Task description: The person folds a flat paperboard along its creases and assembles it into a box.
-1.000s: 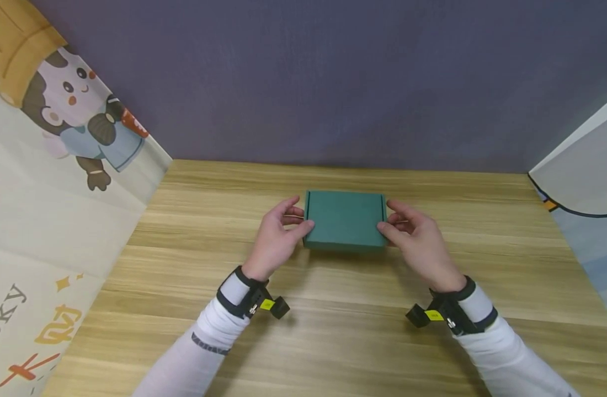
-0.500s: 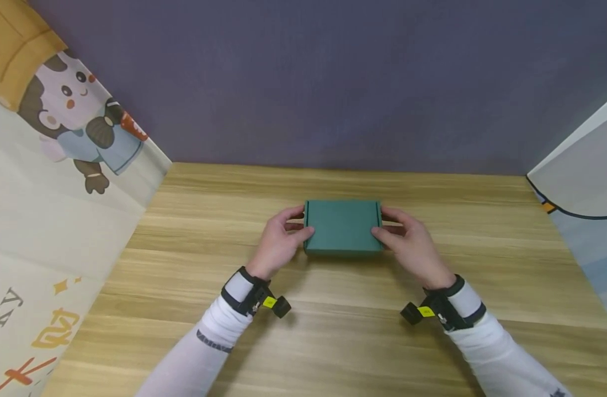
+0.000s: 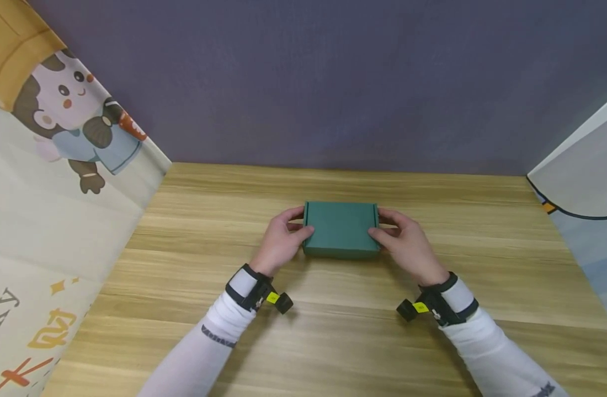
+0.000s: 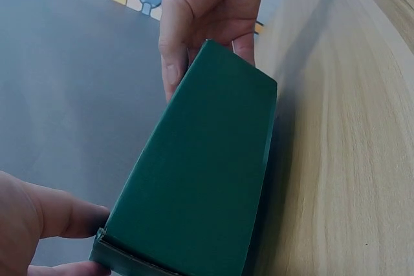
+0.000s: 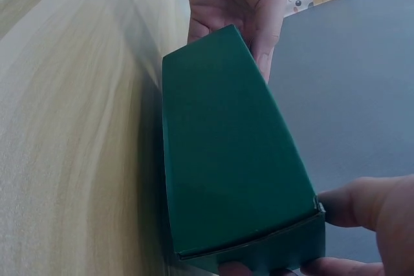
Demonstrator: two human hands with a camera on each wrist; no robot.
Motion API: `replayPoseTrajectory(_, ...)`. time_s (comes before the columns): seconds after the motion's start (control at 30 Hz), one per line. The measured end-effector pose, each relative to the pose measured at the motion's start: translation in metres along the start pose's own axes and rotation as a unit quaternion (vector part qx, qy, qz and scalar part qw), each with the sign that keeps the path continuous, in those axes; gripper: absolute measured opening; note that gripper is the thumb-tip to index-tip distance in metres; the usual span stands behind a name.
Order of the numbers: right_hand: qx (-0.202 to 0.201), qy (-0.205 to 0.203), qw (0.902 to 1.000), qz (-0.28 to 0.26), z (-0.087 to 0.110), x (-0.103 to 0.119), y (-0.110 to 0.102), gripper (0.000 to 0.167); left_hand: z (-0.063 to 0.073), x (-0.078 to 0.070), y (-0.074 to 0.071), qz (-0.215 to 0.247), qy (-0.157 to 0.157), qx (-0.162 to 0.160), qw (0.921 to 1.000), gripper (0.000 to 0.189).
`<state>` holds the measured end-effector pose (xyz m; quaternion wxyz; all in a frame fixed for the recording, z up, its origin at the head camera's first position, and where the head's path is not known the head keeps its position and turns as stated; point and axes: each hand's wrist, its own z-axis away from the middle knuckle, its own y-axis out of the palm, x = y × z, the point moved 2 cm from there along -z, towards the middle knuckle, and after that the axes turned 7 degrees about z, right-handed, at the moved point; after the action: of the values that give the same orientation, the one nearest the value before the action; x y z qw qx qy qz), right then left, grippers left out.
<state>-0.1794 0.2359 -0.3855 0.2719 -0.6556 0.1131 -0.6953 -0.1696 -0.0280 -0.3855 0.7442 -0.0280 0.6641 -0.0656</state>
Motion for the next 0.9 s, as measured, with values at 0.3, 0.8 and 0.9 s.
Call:
replayPoseTrajectory(0.3, 0.010, 0.000, 0.9999, 0.010, -0.010, -0.004, -0.006, 0.061, -0.010, 0.001, 0.006, 0.002, -0.015, 0.003, 0.9999, 0.051)
replayPoseTrajectory(0.8, 0.008, 0.010, 0.9999, 0.000, 0.000, -0.009, 0.003, 0.062, -0.001, 0.005, 0.003, -0.014, -0.018, 0.008, 0.9997, 0.050)
replayPoseTrajectory(0.9, 0.011, 0.013, 0.9998, -0.007, 0.005, -0.007, 0.006, 0.062, 0.001, 0.007, 0.001, -0.017, -0.017, 0.011, 0.9997, 0.051)
